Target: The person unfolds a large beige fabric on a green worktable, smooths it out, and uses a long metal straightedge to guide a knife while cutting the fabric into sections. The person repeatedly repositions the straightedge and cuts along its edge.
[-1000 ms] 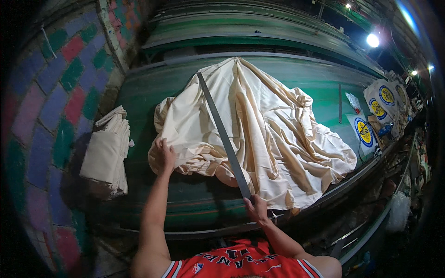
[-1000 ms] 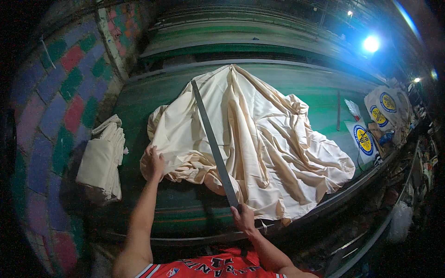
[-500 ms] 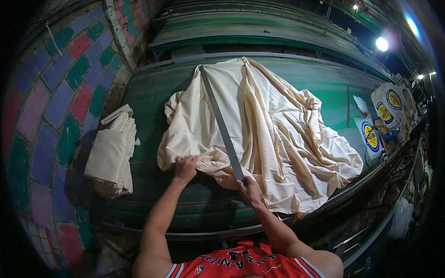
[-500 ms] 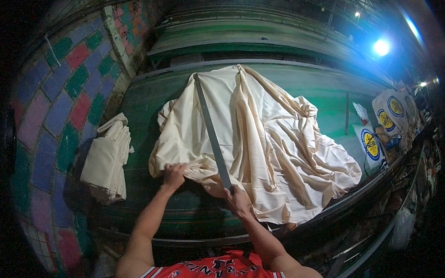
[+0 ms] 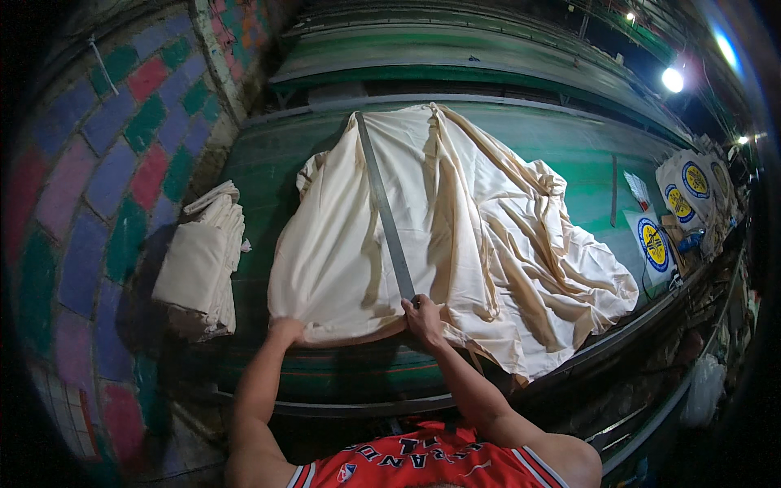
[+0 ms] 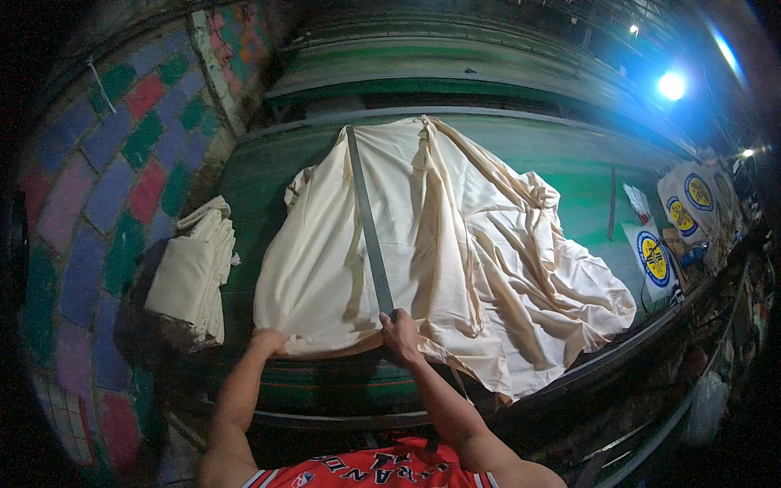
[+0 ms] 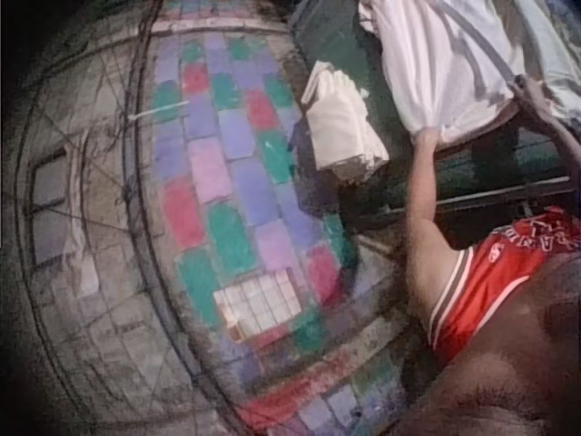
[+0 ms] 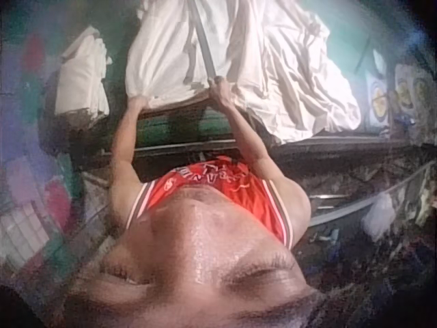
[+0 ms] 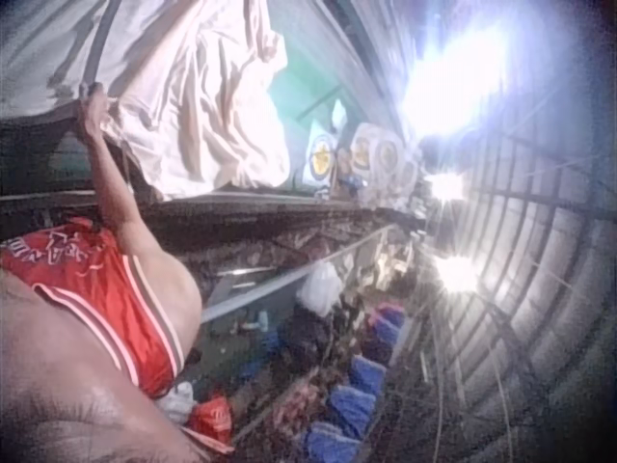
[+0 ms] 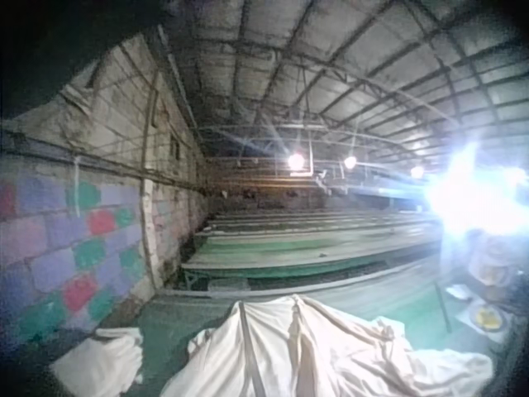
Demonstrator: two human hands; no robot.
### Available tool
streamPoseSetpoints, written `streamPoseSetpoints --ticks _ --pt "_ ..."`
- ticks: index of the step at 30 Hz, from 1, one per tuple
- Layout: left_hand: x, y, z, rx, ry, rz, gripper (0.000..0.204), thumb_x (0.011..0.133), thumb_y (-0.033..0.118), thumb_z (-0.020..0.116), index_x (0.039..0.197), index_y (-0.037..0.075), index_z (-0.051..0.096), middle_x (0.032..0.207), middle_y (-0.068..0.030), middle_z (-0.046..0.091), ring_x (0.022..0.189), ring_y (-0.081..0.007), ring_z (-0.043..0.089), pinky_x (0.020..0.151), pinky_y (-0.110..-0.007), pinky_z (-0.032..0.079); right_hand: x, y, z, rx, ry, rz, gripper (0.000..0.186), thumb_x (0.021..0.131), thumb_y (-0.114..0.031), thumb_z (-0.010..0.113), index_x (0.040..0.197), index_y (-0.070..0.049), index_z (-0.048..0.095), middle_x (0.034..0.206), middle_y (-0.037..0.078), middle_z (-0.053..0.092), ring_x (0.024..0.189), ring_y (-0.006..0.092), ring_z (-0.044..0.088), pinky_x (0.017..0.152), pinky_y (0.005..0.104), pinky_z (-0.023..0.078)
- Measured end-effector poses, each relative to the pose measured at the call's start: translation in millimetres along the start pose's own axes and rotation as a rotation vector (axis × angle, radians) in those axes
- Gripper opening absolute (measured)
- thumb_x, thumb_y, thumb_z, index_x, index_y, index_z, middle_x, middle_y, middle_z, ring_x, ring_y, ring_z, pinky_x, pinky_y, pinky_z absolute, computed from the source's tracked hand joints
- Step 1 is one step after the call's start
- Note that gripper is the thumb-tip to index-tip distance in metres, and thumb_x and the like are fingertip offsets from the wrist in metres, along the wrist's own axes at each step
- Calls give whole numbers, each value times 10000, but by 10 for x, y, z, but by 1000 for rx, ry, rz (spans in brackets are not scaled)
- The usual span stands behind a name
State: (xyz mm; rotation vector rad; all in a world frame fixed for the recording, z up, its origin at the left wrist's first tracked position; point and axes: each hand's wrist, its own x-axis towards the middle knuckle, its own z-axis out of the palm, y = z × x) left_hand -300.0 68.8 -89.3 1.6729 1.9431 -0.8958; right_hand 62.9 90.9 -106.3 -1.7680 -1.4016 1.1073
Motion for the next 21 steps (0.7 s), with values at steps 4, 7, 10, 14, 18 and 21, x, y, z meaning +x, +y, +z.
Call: streamPoseSetpoints --ticks 4,7,10,14,18,21 --pt "10 -132 222 -100 -464 -25 278 696 172 700 947 90 789 1009 -145 747 957 -303 714 842 -410 561 -145 -30 -43 81 -28 -11 348 947 -313 657 923 33 639 716 132 687 579 184 652 551 349 515" --pt "-128 -3 -33 44 -388 125 330 699 214 748 998 76 771 1078 -143 724 979 -300 700 858 -413 553 -253 -16 -11 -76 62 -144 345 946 -305 654 915 38 637 689 122 669 582 184 642 553 356 507" --pt "-581 268 -154 27 408 368 646 716 384 810 1253 66 644 1335 -152 579 1148 -316 618 955 -406 508 -365 1 13 76 -63 24 347 943 -305 656 911 40 633 672 116 654 582 191 642 548 362 502" --pt "-743 727 -213 -113 512 584 779 761 398 781 1403 76 478 1357 -174 485 1238 -369 539 1008 -441 469 -493 -107 -33 80 -71 -26 320 952 -291 656 914 23 608 648 92 637 555 165 621 500 343 487" --pt "-683 912 82 -233 354 596 565 817 108 663 1357 56 504 1234 -200 529 1153 -396 577 964 -488 485 -441 -322 -106 204 -105 57 316 953 -282 665 951 28 605 664 92 634 549 163 611 483 341 487" --pt "-633 775 241 -339 365 644 443 794 70 629 1235 37 601 1168 -220 592 1035 -439 625 912 -497 510 -370 -409 -66 259 -92 77 321 950 -278 676 984 34 608 680 95 628 546 161 606 469 335 489"
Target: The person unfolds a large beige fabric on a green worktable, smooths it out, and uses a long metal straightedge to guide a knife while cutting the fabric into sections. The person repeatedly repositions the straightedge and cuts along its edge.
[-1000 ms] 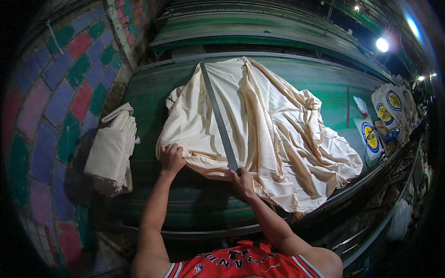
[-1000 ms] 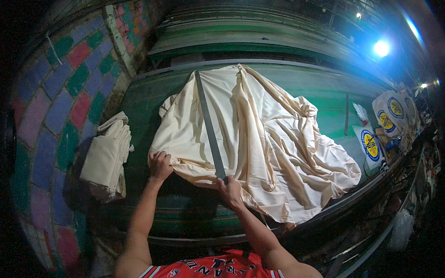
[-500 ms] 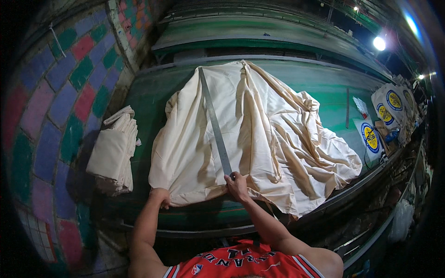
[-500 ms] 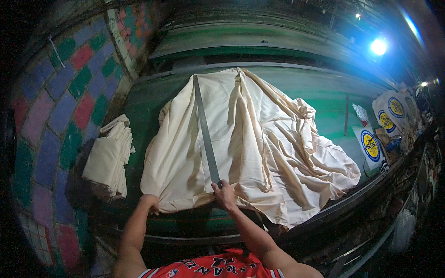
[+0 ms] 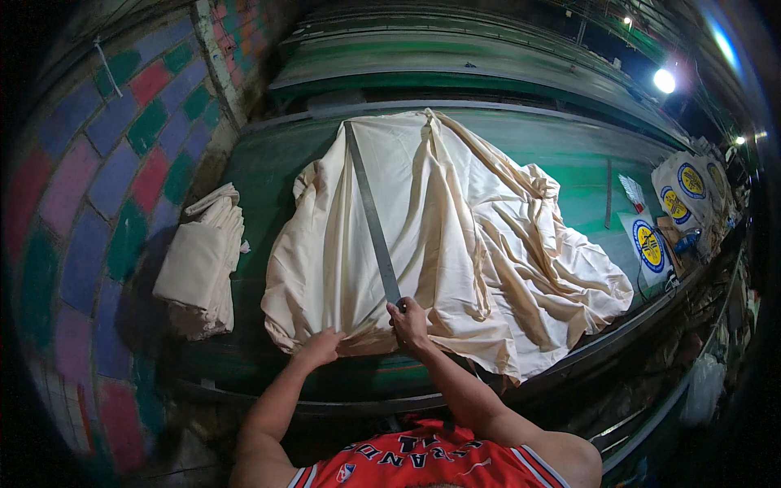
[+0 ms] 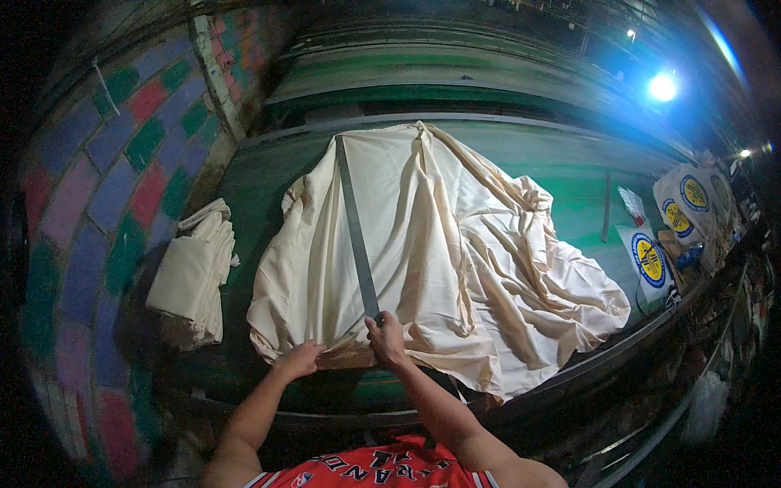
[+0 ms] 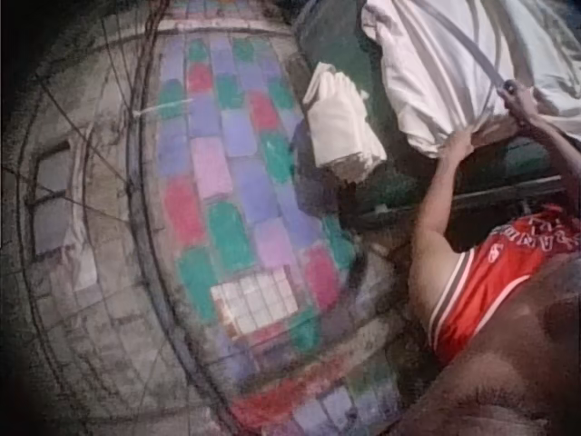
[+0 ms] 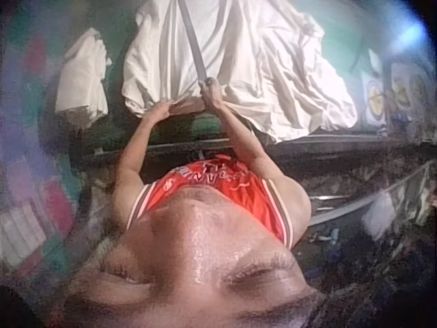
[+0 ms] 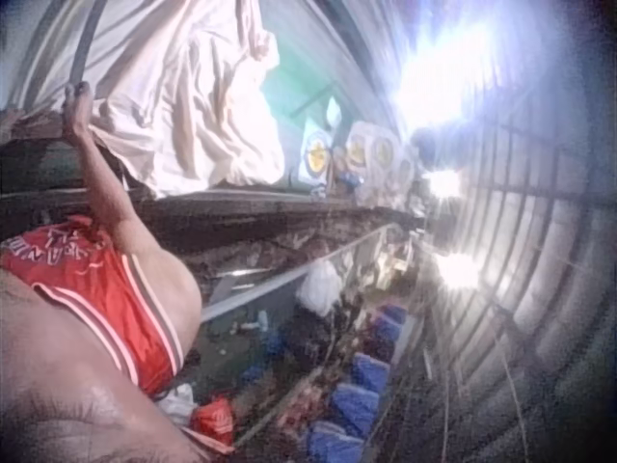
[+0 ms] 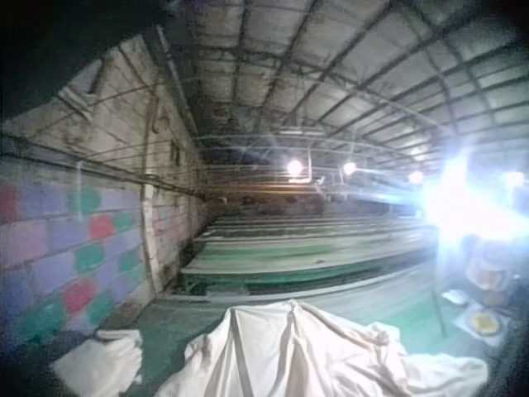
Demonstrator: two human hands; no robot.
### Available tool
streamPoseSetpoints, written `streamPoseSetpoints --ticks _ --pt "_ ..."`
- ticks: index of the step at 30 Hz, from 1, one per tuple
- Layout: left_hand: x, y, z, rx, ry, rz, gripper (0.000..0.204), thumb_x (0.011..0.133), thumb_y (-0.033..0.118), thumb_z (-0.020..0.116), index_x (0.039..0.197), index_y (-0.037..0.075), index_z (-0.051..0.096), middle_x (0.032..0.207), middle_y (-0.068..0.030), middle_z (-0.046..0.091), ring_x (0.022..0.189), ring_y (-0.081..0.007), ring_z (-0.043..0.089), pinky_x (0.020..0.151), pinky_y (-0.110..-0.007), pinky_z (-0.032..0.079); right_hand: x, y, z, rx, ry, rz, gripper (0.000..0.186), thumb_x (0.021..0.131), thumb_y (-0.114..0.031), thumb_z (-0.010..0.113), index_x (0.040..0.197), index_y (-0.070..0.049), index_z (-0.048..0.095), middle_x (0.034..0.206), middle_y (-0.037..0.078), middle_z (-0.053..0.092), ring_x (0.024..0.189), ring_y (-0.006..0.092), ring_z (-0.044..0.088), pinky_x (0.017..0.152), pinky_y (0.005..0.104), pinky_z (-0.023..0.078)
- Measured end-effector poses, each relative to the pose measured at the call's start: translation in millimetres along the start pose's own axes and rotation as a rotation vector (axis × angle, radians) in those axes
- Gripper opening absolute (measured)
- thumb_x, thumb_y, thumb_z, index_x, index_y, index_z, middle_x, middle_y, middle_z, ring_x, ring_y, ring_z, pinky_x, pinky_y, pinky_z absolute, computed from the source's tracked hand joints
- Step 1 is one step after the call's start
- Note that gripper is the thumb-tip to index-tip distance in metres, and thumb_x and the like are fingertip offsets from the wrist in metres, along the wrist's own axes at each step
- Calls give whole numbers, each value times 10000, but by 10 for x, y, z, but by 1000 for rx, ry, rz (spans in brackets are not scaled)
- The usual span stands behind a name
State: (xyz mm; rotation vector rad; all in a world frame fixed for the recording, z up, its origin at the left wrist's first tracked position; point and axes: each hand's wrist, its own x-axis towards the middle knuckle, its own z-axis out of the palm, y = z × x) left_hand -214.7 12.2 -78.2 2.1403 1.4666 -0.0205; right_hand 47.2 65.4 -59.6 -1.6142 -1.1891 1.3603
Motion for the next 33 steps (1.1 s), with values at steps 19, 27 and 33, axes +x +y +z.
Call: streamPoseSetpoints --ticks 19,27,33 --pt "-67 70 -266 211 307 -514 490 888 393 687 1258 78 631 1452 -194 383 1428 -388 275 1139 -615 264 236 423 130 -201 -6 -92 318 936 -256 667 1031 42 618 790 177 695 715 285 697 656 403 534" --pt "-250 -389 -362 153 431 -787 522 931 416 646 1362 147 526 1486 -164 323 1420 -401 301 1057 -649 361 7 474 29 -151 -95 -128 314 951 -179 626 1121 71 543 890 213 691 704 274 701 626 386 549" --pt "-315 -1057 -141 -114 774 -831 724 940 418 625 1442 -31 359 1499 -272 304 1348 -461 395 1086 -530 385 -178 370 -19 51 -160 32 254 972 -93 577 1130 65 458 895 162 674 615 180 663 517 323 542"
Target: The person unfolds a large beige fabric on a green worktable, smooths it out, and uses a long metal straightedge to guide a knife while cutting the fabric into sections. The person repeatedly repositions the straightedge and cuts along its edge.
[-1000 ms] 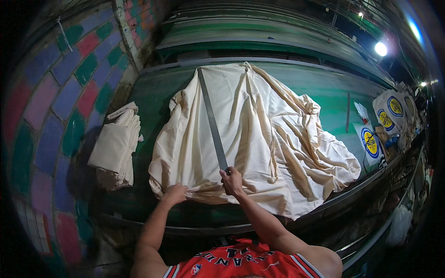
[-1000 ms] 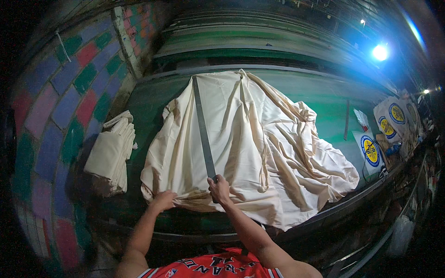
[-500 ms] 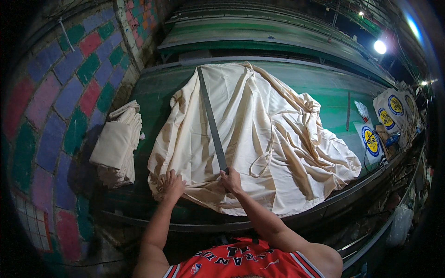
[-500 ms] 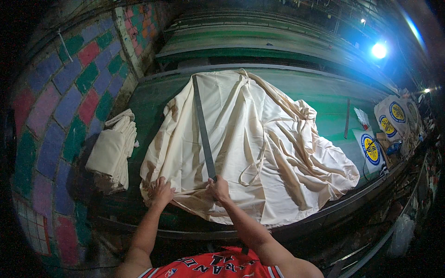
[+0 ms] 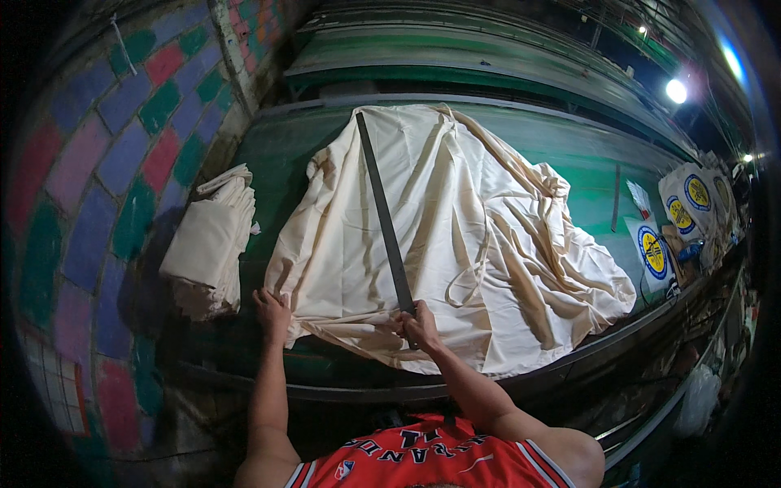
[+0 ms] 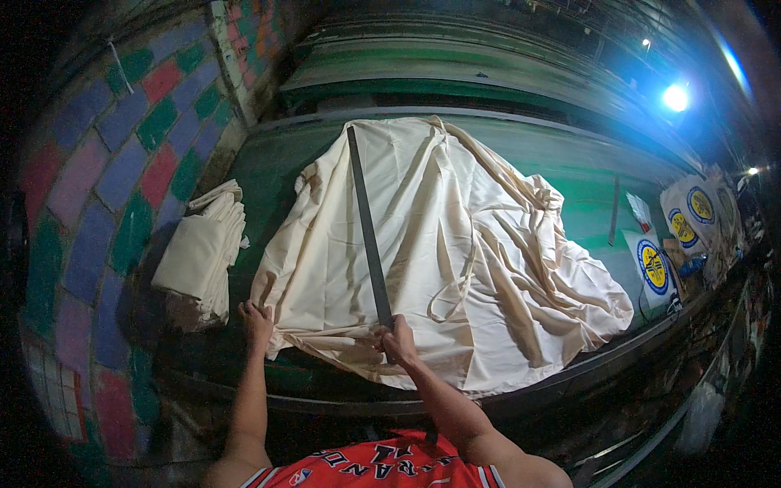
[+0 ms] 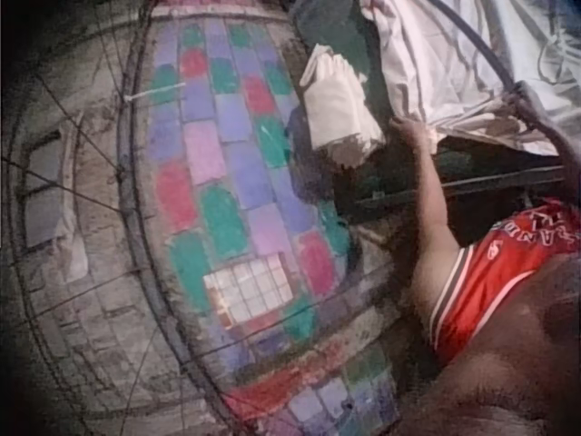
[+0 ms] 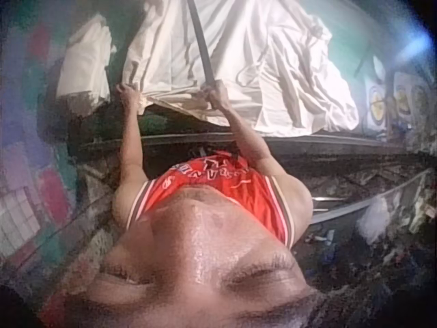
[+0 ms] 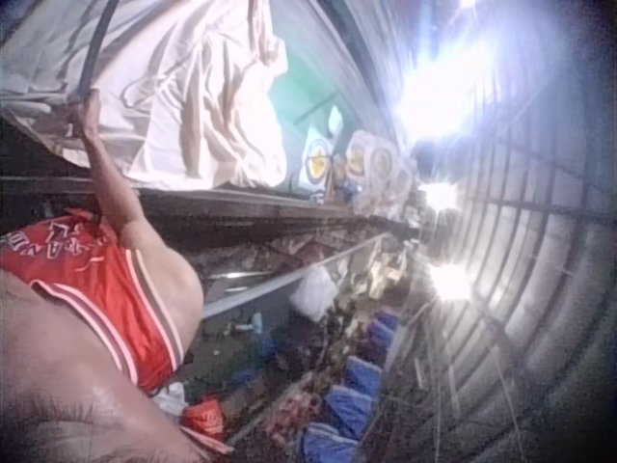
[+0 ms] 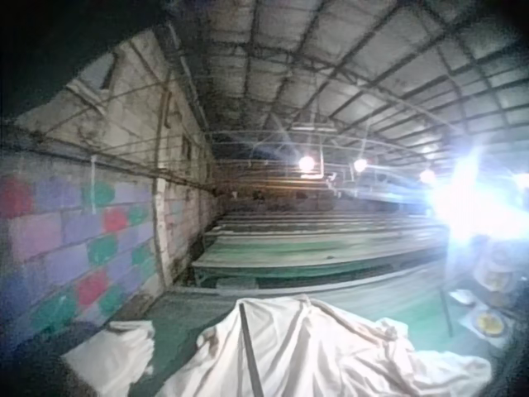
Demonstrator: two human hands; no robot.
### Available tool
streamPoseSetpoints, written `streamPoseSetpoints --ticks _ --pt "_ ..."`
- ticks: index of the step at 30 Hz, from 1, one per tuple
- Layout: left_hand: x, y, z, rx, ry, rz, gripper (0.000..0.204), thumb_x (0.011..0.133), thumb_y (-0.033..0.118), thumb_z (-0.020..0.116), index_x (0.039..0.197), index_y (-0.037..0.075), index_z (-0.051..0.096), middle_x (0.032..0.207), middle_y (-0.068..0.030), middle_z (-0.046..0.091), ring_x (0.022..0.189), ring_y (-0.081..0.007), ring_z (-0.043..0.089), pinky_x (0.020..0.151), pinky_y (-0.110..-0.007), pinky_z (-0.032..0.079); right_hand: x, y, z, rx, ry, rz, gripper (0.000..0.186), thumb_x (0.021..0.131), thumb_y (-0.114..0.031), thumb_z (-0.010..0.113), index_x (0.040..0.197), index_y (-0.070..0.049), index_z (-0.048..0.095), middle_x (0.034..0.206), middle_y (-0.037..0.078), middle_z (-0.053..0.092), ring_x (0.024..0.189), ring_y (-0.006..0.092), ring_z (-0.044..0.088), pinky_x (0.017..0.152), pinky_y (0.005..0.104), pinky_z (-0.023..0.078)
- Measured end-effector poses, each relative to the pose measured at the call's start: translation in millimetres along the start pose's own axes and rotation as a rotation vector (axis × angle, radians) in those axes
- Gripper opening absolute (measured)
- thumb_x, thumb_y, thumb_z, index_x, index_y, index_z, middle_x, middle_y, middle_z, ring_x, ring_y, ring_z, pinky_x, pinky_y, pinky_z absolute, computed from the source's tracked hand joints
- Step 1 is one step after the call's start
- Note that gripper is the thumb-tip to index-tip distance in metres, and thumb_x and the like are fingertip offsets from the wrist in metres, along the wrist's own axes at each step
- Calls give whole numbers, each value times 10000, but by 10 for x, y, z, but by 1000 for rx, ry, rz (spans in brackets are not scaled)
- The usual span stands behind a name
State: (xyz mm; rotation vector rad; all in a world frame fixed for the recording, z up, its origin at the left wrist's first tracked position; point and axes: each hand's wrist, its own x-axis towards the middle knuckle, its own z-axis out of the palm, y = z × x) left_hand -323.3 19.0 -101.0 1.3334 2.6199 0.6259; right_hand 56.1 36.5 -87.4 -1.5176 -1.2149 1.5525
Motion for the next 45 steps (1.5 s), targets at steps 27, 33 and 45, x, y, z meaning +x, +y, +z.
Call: streamPoseSetpoints --ticks 27,33,45 --pt "288 -221 -33 -515 356 -5 420 875 46 644 1270 11 509 1276 -207 506 1182 -333 535 994 -439 449 788 -395 443 5 7 -49 223 932 -64 563 1105 62 500 804 124 650 560 176 633 466 321 520" --pt "-461 314 272 -430 48 819 225 880 48 597 1101 7 590 1104 -209 613 1086 -399 587 970 -496 457 609 -233 369 65 2 -45 189 937 -86 574 1056 45 507 809 115 645 561 159 614 481 317 517" --pt "-1379 422 162 26 -641 1090 298 773 126 668 1066 70 653 1016 -148 644 1008 -357 635 877 -472 509 75 -1 -197 53 53 -34 186 958 -138 590 969 48 581 737 93 646 539 150 622 475 319 499"
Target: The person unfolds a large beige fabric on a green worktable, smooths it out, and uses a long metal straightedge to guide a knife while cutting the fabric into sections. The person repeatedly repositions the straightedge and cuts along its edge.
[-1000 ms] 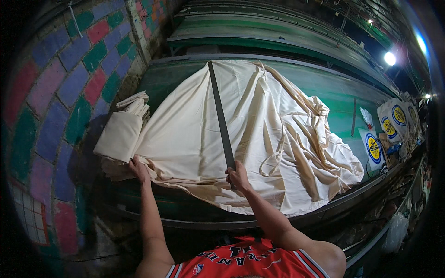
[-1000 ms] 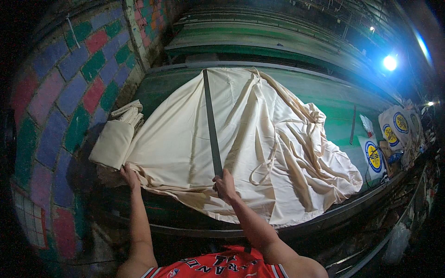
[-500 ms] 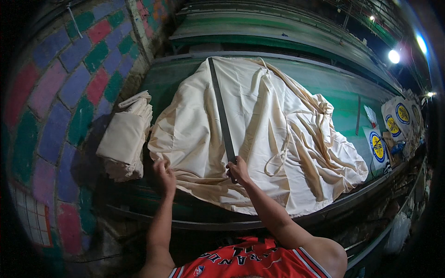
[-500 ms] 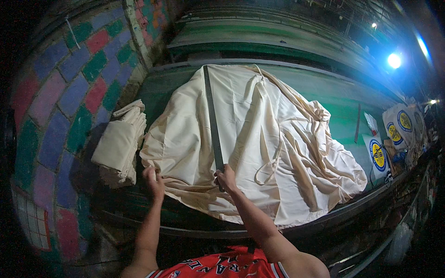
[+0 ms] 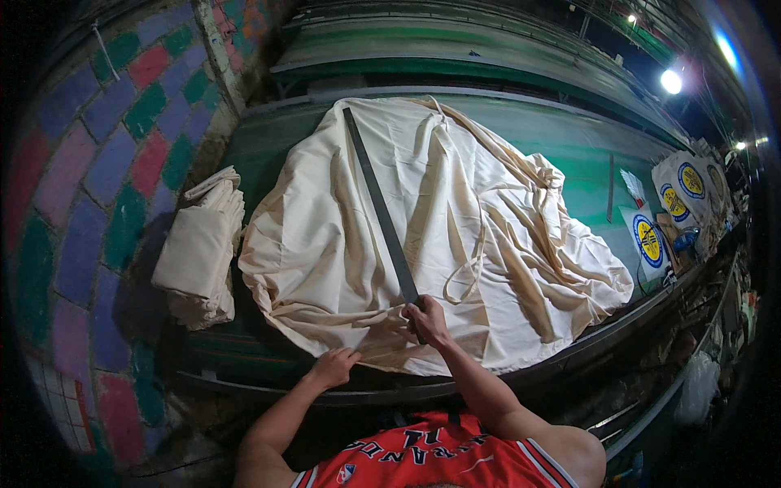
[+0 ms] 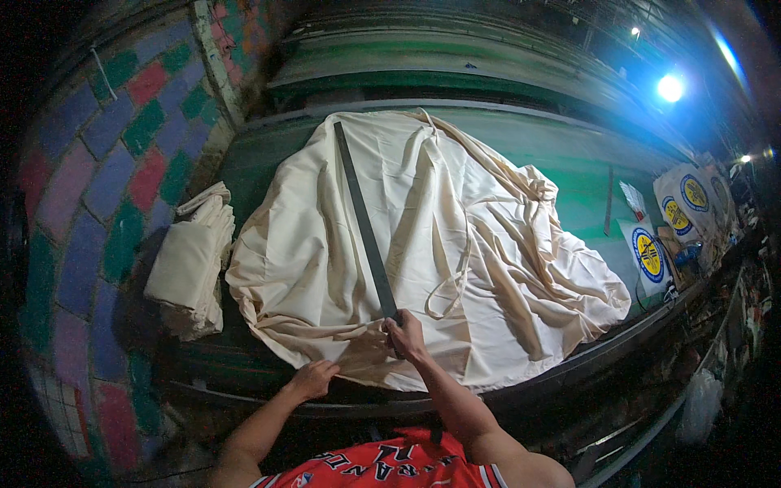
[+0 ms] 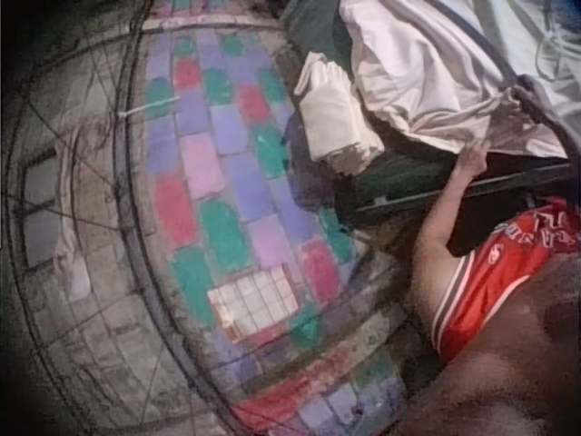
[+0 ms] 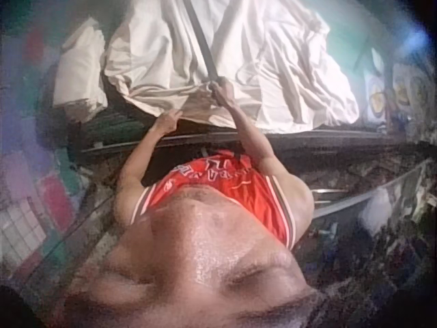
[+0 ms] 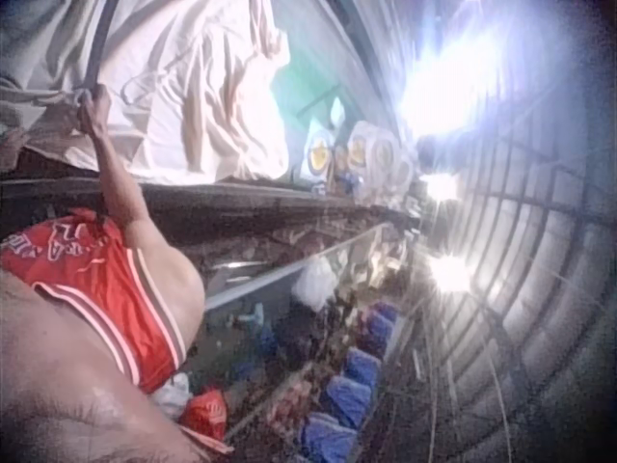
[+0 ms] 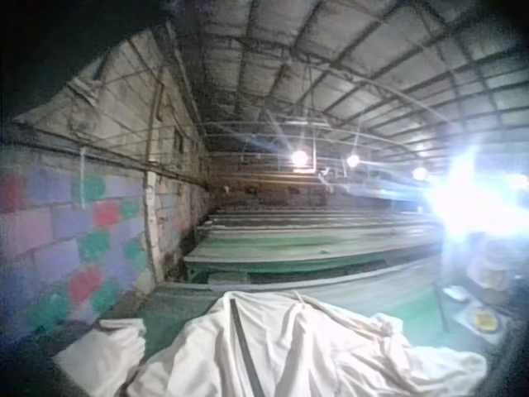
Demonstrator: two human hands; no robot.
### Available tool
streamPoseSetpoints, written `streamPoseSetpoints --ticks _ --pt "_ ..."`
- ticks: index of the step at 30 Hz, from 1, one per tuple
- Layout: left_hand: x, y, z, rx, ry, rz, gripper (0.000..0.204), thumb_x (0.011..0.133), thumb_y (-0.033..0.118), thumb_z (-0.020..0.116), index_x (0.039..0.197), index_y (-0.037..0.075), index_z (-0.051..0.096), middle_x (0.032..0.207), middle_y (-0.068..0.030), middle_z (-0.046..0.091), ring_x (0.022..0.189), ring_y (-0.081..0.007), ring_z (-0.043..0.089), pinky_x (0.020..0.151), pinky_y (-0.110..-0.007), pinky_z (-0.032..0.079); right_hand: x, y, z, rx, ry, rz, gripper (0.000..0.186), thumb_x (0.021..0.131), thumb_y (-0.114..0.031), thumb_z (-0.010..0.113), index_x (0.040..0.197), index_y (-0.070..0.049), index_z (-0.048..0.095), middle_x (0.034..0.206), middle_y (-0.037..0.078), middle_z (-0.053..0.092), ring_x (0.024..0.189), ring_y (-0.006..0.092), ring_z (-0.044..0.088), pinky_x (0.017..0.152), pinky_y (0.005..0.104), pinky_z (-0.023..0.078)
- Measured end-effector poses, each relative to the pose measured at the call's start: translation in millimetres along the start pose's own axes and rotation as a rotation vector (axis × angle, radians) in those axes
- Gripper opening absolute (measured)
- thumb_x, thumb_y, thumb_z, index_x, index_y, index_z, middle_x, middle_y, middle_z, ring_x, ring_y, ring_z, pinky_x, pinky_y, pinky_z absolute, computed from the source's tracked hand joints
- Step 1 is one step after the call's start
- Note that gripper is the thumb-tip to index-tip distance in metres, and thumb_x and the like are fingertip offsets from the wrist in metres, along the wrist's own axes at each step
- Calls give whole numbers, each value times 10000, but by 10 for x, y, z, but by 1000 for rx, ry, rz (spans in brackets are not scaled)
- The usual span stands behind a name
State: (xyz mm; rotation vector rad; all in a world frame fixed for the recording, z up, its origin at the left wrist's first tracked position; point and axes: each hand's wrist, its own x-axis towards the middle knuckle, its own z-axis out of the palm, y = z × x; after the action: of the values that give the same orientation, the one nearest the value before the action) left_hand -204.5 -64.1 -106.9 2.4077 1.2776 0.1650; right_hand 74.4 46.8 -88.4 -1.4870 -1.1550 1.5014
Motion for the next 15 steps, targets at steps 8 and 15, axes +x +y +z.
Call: streamPoseSetpoints --ticks 8,15 --pt "-343 15 -169 -407 -585 -457 317 805 175 632 1081 46 722 1007 -214 717 996 -380 675 907 -457 500 61 -114 141 10 -47 -1 202 958 -86 586 1080 67 533 812 123 664 576 174 644 489 320 528" --pt "-230 141 -277 -467 -230 -350 338 926 353 655 1027 36 713 998 -206 696 980 -390 652 844 -434 503 -7 -68 238 -2 -48 10 192 959 -89 580 1061 64 525 822 126 667 569 181 649 483 321 528"
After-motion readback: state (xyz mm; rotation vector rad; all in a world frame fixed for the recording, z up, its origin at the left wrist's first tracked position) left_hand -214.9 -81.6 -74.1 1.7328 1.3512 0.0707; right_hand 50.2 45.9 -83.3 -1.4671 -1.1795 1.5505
